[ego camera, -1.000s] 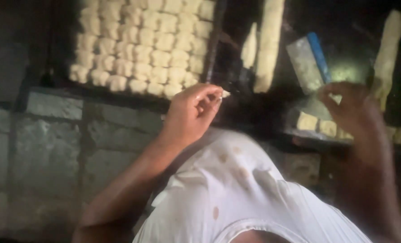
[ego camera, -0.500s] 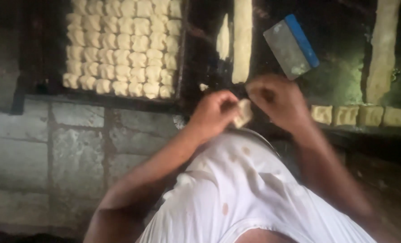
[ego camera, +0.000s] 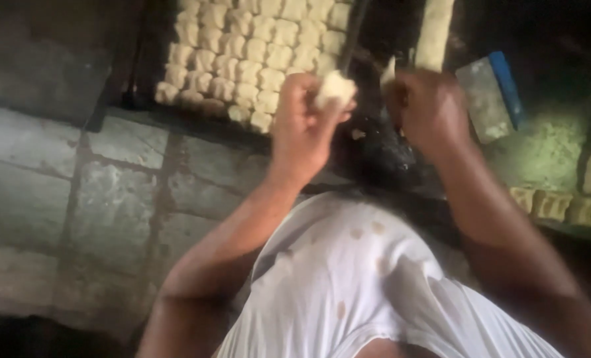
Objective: Shaping and filling small dough pieces and arranging them on a large baking tray.
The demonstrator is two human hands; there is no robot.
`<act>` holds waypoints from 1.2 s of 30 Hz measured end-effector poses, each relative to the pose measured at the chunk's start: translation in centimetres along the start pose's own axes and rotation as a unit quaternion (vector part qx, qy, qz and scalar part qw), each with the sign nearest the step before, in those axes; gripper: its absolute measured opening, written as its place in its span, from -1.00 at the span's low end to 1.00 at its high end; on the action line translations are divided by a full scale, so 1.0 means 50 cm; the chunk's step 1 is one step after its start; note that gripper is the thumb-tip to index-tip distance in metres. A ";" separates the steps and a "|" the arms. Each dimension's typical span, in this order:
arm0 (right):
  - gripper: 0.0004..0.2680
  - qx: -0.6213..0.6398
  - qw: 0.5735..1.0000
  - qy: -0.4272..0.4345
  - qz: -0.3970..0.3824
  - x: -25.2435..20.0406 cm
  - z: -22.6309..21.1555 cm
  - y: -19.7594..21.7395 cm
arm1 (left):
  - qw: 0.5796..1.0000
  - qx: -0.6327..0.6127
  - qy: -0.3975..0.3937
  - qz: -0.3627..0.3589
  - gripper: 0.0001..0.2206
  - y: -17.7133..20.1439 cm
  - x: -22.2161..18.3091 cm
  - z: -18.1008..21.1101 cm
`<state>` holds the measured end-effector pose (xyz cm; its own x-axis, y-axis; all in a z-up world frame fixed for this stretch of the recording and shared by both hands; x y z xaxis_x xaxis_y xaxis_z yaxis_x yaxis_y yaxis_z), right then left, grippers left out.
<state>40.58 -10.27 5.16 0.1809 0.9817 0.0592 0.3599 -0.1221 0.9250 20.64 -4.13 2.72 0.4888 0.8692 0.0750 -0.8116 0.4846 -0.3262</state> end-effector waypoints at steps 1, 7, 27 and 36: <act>-0.87 -0.002 1.000 0.004 -0.003 -0.030 -0.004 -0.012 | 1.000 -0.002 -0.001 0.005 -0.70 -0.012 0.000 -0.002; -0.91 -0.139 0.960 0.240 0.043 -0.138 0.076 -0.144 | 0.962 0.269 0.047 -0.001 -0.71 -0.121 0.033 -0.112; -0.80 0.218 0.968 -0.075 0.098 -0.180 0.140 0.070 | 0.943 0.147 0.198 -0.222 -0.85 -0.255 -0.046 -0.042; -0.85 0.071 0.945 0.201 0.248 -0.269 0.069 0.094 | 0.959 0.026 0.243 -0.145 -0.74 -0.255 -0.054 -0.101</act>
<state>43.00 -24.55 7.43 0.0079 0.7718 0.6358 0.4465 -0.5716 0.6884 31.28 -13.15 1.93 0.7775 0.5542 -0.2974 -0.6276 0.7140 -0.3103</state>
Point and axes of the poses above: each hand's wrist, its own x-axis towards the middle knuckle, its own y-axis out of the back of the hand, z = x × y, the point moved 4 cm from there along x, towards the middle knuckle, and after that the axes turned 7 degrees about y, right-handed, at the moved point
